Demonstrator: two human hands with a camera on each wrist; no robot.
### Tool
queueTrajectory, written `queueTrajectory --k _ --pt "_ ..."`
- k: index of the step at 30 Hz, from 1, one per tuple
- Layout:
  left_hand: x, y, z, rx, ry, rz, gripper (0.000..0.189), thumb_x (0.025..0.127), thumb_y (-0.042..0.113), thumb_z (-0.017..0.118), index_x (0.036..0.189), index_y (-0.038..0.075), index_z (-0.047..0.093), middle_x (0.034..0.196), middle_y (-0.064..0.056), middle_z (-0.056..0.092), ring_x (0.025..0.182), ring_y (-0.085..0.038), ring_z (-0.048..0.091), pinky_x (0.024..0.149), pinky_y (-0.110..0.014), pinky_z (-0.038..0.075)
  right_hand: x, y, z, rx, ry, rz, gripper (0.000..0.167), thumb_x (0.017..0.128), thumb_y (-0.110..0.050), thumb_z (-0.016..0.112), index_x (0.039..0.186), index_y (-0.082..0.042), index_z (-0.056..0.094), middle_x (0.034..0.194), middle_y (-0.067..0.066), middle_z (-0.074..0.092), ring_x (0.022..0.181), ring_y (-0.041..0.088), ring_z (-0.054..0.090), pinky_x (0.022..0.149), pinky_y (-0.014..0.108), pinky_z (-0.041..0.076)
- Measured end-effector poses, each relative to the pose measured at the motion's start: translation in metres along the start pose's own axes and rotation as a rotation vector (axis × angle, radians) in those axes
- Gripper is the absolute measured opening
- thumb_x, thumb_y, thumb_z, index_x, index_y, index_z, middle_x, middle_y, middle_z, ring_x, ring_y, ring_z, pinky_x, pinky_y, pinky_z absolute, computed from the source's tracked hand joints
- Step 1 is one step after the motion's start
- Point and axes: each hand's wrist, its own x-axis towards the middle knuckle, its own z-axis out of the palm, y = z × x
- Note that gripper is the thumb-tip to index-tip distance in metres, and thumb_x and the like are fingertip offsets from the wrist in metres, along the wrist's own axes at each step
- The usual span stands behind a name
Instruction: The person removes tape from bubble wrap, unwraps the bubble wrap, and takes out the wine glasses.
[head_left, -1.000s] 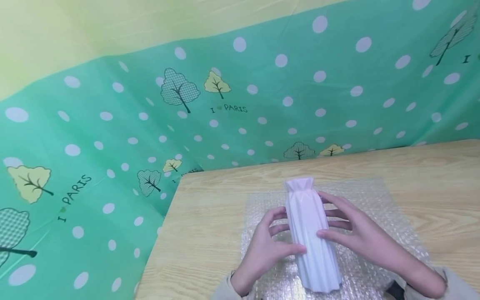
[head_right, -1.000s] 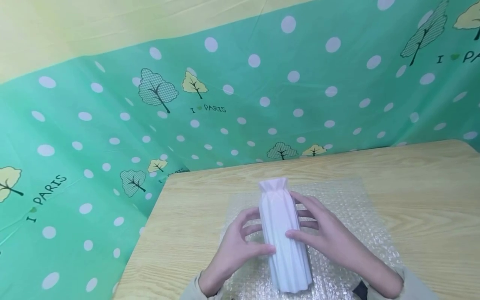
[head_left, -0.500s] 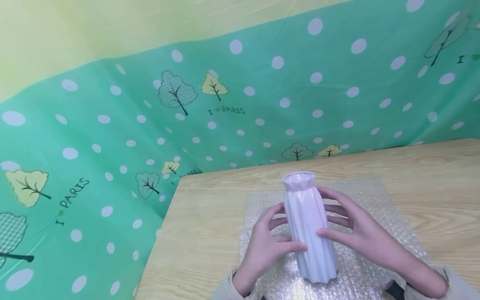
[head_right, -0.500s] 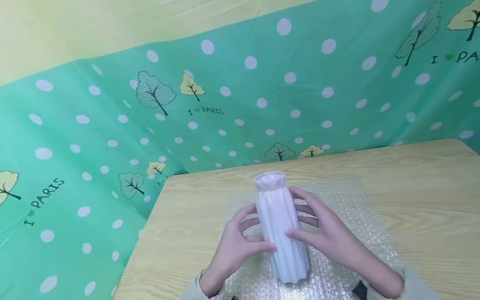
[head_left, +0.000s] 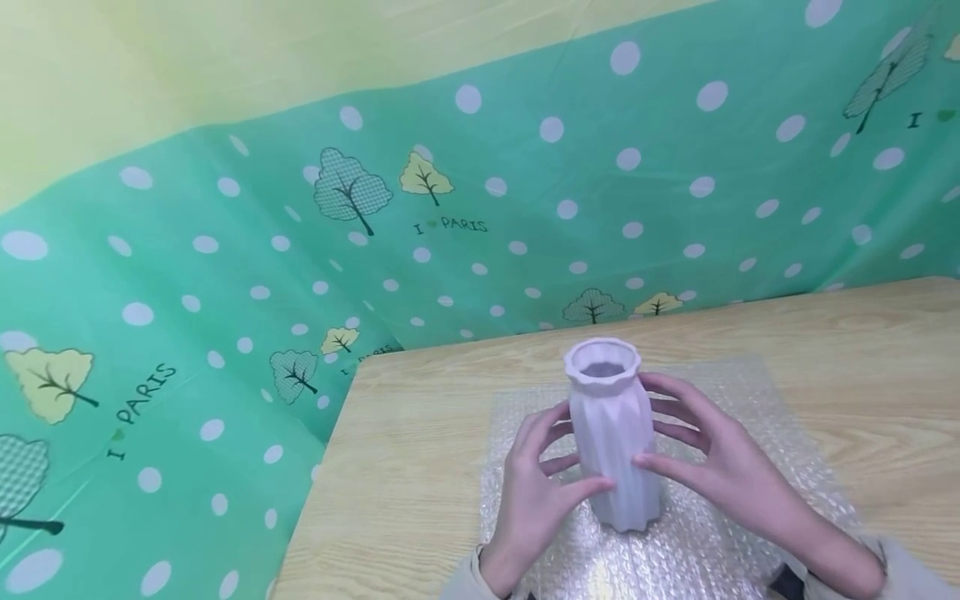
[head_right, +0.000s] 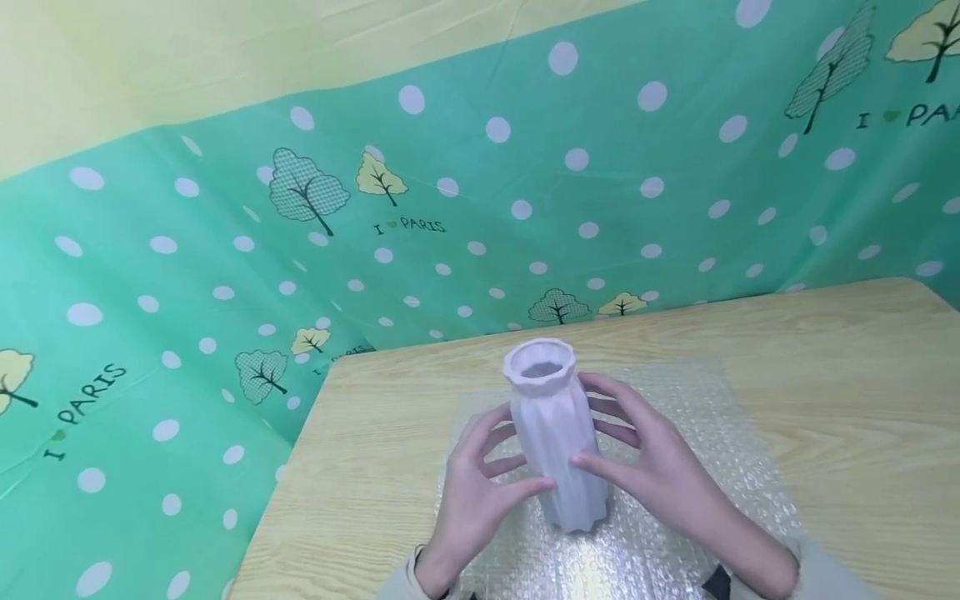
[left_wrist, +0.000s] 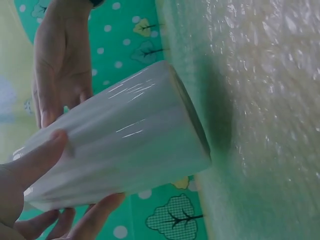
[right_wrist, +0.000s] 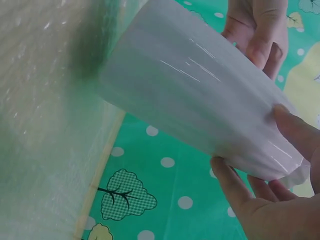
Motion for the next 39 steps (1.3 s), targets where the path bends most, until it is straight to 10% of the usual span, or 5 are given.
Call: queueTrajectory --k 14,39 --pt "0.001 -0.008 0.005 -0.055 0.068 0.077 0.075 0.069 0.01 0.088 0.135 0.019 0.054 0.131 -0.002 0.055 0.122 -0.023 0.059 0.092 -0.029 0.057 0.002 0.006 0.008 -0.053 0.042 -0.142 0.087 0.073 0.007 0.082 0.148 -0.013 0.042 0.144 0.015 0.048 0.128 -0.007 0.045 0.098 0.015 0.048" --pt "0.003 -0.012 0.005 0.01 0.002 0.146 0.071 0.075 0.013 0.085 0.136 0.014 0.049 0.133 -0.006 0.054 0.122 -0.023 0.058 0.094 -0.028 0.056 -0.001 0.012 0.0 -0.045 -0.025 -0.1 0.089 0.076 0.002 0.082 0.149 -0.012 0.034 0.144 0.016 0.044 0.13 -0.01 0.04 0.099 0.014 0.047"
